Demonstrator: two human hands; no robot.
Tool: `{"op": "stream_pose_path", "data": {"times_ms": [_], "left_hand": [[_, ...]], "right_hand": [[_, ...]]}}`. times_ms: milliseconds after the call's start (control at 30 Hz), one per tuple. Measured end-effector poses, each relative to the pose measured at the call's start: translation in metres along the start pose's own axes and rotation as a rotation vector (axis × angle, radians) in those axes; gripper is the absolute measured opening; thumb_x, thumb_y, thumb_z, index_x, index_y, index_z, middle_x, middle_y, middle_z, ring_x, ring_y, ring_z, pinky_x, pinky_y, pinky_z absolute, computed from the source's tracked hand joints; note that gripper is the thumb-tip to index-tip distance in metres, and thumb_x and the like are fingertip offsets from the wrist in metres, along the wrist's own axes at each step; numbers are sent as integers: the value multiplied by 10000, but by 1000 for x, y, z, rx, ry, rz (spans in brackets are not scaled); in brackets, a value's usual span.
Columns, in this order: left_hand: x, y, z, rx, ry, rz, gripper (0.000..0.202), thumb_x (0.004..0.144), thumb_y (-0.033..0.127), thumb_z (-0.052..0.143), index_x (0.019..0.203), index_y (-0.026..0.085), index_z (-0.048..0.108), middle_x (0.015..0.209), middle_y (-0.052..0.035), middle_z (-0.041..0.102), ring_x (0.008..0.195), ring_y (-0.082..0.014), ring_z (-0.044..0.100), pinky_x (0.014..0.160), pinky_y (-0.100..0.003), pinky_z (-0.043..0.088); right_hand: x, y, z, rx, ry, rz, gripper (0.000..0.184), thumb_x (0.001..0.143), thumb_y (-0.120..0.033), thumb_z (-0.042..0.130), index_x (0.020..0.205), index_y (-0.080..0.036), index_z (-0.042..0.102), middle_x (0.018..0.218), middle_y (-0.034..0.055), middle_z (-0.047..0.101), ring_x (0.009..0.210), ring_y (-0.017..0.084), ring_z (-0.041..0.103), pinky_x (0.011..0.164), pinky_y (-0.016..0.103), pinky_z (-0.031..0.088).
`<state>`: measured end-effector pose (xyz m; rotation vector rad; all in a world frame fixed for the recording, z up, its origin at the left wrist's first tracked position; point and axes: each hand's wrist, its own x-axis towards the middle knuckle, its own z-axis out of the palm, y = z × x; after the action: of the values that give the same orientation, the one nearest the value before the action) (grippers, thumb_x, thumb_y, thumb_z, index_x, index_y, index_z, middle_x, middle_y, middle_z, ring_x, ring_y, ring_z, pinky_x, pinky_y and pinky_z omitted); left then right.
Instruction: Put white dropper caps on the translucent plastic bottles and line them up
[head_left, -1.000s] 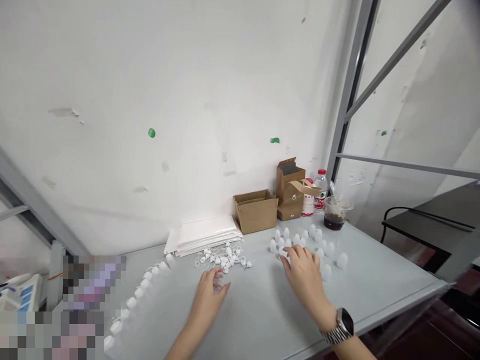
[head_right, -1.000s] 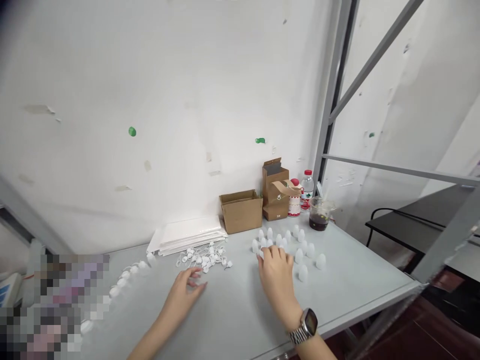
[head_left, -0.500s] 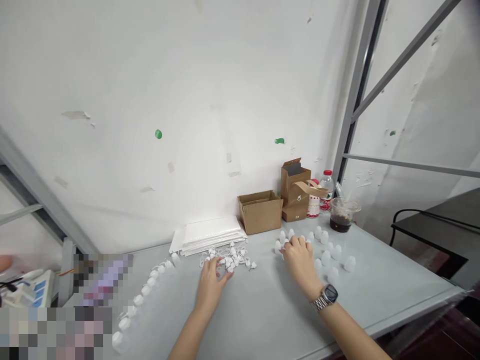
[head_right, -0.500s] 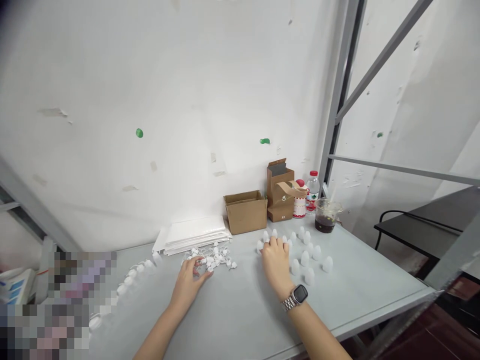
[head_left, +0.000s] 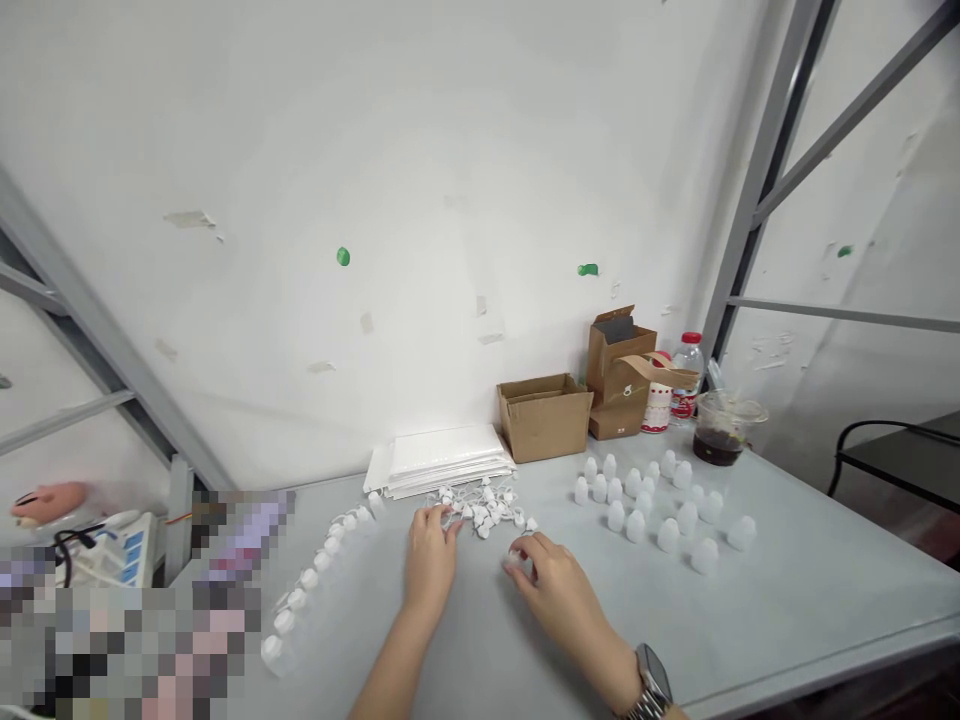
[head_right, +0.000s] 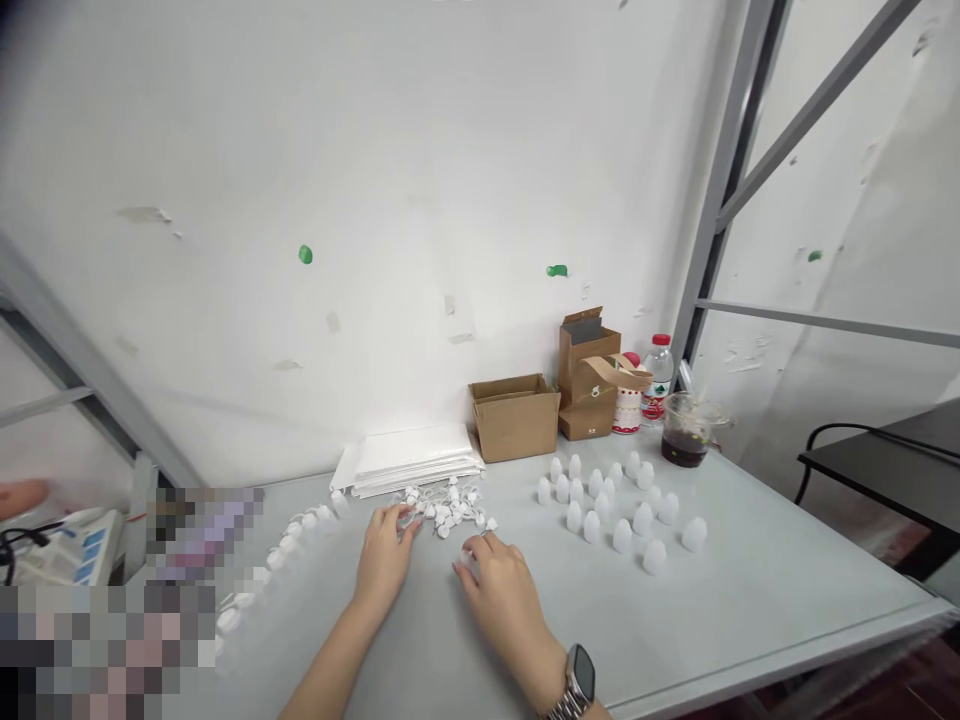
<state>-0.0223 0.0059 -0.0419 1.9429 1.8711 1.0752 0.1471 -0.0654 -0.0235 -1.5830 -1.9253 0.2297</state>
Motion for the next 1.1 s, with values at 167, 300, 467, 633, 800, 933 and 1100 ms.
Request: {"op": "stream_pose_path", "data": {"times_ms": [167, 300, 467, 633, 800, 933, 1100], "left_hand": [[4, -1, 5, 67, 0, 4, 140, 734, 277, 497, 722, 191, 608, 857, -76, 514, 893, -255, 517, 821, -400, 415], [5, 3, 1, -54, 34, -1, 141, 728, 290, 500, 692, 196, 598, 876, -80, 530, 936, -254, 516, 848, -416, 408], [1, 19, -15, -586, -86, -50, 208, 673, 385, 565, 608, 189, 540, 1157, -127, 525, 1128, -257, 461, 881, -376, 415], [-7, 39, -28, -858, -368, -116, 236, 649, 380, 614, 576, 189, 497, 1272, -110, 509, 1180, -259, 442, 948, -380, 360], [-16, 47, -32, -899, -539, -153, 190, 670, 348, 609, 596, 187, 539, 1218, -108, 559, 1177, -252, 448, 950, -372, 351], [-17, 44, -28, -857, -637, -149, 229, 642, 378, 642, 591, 185, 529, 1205, -102, 566, 1112, -261, 506, 900, -364, 401], [-16, 39, -22, -829, -647, -124, 271, 610, 405, 668, 565, 181, 521, 1151, -115, 593, 1123, -270, 497, 884, -343, 417]], "right_hand": [[0, 1, 6, -8, -28, -23, 103, 772, -147, 536, 847, -192, 590, 815, 35, 638, 741, 198, 571, 680, 296, 422], [-4, 4, 10, 3, -14, -27, 121, 802, -184, 512, 898, -193, 584, 812, 45, 628, 738, 201, 564, 674, 303, 435], [-7, 6, 9, 100, 8, -30, 199, 855, -242, 434, 1008, -207, 557, 836, 46, 635, 747, 196, 576, 692, 317, 459], [-6, 8, 11, 307, 103, 52, 267, 877, -290, 381, 1092, -202, 513, 895, 62, 631, 732, 172, 594, 683, 289, 491], [-5, 11, 14, 349, 195, 105, 241, 859, -302, 412, 1030, -191, 539, 836, 53, 614, 654, 160, 581, 639, 281, 499], [-5, 11, 14, 318, 154, 71, 207, 834, -281, 461, 990, -207, 576, 793, 35, 602, 625, 156, 567, 620, 284, 494], [-6, 9, 12, 305, 103, 20, 219, 807, -247, 502, 1008, -237, 589, 824, 29, 602, 695, 168, 580, 638, 283, 494]]}}
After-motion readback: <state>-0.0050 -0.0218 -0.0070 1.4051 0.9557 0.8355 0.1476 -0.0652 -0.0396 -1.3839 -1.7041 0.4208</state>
